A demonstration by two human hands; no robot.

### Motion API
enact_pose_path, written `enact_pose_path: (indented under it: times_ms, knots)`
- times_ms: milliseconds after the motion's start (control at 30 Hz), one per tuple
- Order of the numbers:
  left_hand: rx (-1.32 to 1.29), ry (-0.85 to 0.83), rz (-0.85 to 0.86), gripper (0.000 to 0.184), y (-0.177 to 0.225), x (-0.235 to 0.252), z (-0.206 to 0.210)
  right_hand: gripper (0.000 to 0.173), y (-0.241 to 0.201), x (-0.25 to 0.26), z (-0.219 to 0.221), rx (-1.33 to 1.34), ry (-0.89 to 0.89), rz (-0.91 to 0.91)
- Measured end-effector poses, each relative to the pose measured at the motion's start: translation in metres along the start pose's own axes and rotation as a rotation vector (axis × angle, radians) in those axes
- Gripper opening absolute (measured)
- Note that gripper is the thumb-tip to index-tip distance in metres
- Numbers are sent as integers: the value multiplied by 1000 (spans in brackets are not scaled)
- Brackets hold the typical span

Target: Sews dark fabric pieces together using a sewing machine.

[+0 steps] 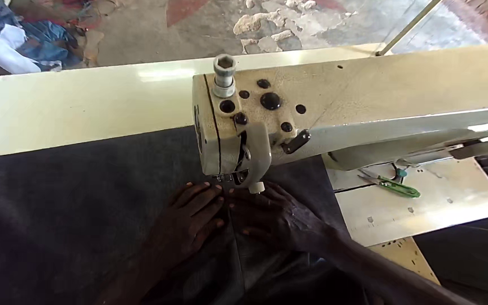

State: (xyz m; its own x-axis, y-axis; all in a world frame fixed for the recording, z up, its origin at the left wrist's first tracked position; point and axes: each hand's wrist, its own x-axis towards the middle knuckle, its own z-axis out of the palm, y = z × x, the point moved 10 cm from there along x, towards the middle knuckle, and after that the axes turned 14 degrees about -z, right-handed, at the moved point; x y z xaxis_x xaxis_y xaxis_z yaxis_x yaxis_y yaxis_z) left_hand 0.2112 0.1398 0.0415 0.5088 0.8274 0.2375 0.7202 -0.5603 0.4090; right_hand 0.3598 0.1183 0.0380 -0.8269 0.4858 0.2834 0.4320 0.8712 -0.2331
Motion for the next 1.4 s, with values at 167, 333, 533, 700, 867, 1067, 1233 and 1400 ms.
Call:
enact_pose_path:
  times_ms: [167,333,533,700,867,1067,1233,1400]
  knots:
    - [-10,16,-3,40,-4,2,-2,43,4,0,-1,10,-2,-5]
    - [-17,43,13,41,-12,14,-4,41,17,7,-6,-20,26,-15]
    - [-34,58,-5,41,-21,28,-7,39,31,16,-13,-35,6,-41]
    - [-40,72,0,36,-26,38,-11,42,44,20,-14,10,-76,-13]
    - [-10,85,-10,36,-30,47,-11,42,56,21,-11,-41,19,-67]
    - [64,90,-31,37,-12,29,-15,37,17,26,-26,-68,30,-7]
    - [31,47,-18,39,-12,11,-4,43,9,3,-7,-49,3,-47]
    - [40,42,3,39,-18,16,-7,41,17,5,-10,-44,0,-75]
